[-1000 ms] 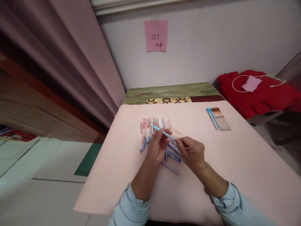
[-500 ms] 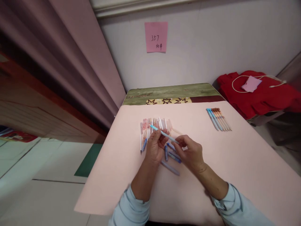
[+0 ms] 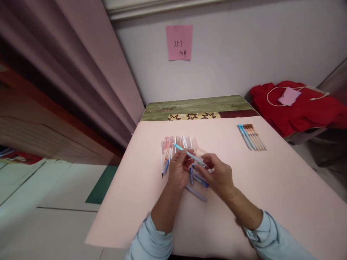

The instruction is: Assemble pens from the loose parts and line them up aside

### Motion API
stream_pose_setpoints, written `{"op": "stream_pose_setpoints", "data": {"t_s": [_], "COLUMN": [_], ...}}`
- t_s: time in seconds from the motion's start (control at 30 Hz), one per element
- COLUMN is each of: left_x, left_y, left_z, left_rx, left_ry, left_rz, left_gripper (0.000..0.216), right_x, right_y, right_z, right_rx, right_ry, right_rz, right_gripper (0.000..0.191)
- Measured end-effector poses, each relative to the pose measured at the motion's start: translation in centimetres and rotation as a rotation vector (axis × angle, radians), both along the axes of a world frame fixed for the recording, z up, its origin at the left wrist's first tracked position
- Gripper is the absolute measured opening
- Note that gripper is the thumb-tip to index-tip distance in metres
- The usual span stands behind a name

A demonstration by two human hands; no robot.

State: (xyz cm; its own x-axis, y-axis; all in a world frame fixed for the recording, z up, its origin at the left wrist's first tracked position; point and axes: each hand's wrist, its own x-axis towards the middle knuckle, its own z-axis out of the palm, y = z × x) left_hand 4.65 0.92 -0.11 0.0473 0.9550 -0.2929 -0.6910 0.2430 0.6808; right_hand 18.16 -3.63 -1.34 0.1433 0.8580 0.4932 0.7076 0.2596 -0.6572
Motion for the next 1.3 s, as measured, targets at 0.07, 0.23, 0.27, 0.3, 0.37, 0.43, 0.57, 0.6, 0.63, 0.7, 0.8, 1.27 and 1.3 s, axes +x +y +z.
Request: {"op": "stream_pose_setpoints", "data": {"t_s": [0.07,0.23,0.27,0.3,0.37,0.43,0.57,0.6,0.63,0.7,0.8,1.27,1.3], "left_x": [0.1,0.2,0.2,0.2,0.2,0.2,0.4,0.4,0.5,0.5,0.4,0.6,0.6], "left_y": [-0.1,-0.2,-0.1,-0.1,-0.1,-0.1,-0.2,-0.2,-0.2,-0.2,-0.2,-0.5,-0.5], "left_z": [0.1,0.0,0.0,-0.1,-0.1,-0.1,-0.1,-0.1,-0.1,-0.2,-0.3,0.2,0.2], "left_rx": [0.011,0.034,0.036,0.037,0.036,0.031,0.035,0.042,0.049,0.064,0.077,0.072,0.070], "left_ry": [0.013,0.028,0.030,0.031,0.032,0.038,0.081,0.094,0.103,0.111,0.100,0.056,0.071], "left_rz": [-0.016,-0.048,-0.050,-0.051,-0.048,-0.046,-0.044,-0.046,-0.049,-0.059,-0.071,-0.113,-0.116], "left_gripper": [0.026,0.029,0.029,0.029,0.029,0.028,0.026,0.026,0.025,0.024,0.023,0.026,0.025], "right_x": [0.0,0.3,0.3,0.3,0.3,0.2,0.0,0.0,0.0,0.1,0.1,-0.4,-0.4], "right_y": [0.0,-0.3,-0.3,-0.3,-0.2,-0.1,0.0,-0.1,-0.1,-0.1,-0.1,0.0,-0.1], "right_z": [0.1,0.3,0.3,0.3,0.3,0.3,0.1,0.0,0.0,0.0,0.3,0.7,0.7], "right_rx": [0.002,-0.070,-0.095,-0.114,-0.136,-0.128,-0.089,-0.085,-0.083,-0.087,-0.166,-0.250,-0.242], "right_ry": [0.000,-0.010,-0.012,-0.013,-0.004,0.020,0.051,0.050,0.049,0.065,0.194,0.590,0.576], "right_rz": [-0.011,0.041,0.064,0.083,0.098,0.075,0.016,0.011,0.011,0.021,0.091,0.177,0.184], "right_gripper": [0.023,0.030,0.034,0.037,0.036,0.029,0.028,0.025,0.025,0.025,0.026,0.023,0.023]}}
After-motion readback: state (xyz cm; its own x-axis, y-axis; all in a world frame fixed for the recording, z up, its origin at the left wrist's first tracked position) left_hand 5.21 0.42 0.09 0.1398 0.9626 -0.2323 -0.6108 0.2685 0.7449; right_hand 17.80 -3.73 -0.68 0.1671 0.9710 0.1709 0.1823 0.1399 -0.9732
